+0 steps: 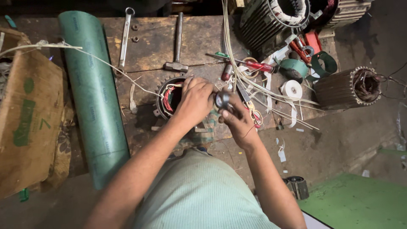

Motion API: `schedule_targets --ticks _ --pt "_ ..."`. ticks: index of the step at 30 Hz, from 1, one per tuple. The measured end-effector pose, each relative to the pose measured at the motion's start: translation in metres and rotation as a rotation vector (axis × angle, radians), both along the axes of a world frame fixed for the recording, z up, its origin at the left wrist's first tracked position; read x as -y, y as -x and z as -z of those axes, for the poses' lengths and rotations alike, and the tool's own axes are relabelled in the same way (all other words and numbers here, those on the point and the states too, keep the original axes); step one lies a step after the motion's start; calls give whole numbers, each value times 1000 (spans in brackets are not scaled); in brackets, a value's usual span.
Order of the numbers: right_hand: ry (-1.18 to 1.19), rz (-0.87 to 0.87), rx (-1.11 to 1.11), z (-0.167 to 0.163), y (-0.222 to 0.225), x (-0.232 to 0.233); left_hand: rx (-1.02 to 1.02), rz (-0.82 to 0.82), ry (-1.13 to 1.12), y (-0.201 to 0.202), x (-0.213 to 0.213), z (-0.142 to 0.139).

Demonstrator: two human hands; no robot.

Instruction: The person inserts white insulating wedge strips into the slots of an electric motor stator on a workbench, pressing each strip into place by hand and with pliers, trimming excess wire, and discarding scrap pieces into a cardboard box.

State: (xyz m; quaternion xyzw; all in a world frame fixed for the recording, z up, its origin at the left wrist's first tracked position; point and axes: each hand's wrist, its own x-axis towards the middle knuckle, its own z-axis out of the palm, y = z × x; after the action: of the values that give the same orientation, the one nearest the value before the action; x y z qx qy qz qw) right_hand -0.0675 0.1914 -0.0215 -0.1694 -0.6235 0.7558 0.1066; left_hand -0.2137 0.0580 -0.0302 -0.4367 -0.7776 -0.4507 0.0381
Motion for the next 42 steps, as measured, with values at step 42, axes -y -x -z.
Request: schedule_targets --ticks 42 --pt "-171 366 -156 21 37 21 -101 -12 66 0 0 8"
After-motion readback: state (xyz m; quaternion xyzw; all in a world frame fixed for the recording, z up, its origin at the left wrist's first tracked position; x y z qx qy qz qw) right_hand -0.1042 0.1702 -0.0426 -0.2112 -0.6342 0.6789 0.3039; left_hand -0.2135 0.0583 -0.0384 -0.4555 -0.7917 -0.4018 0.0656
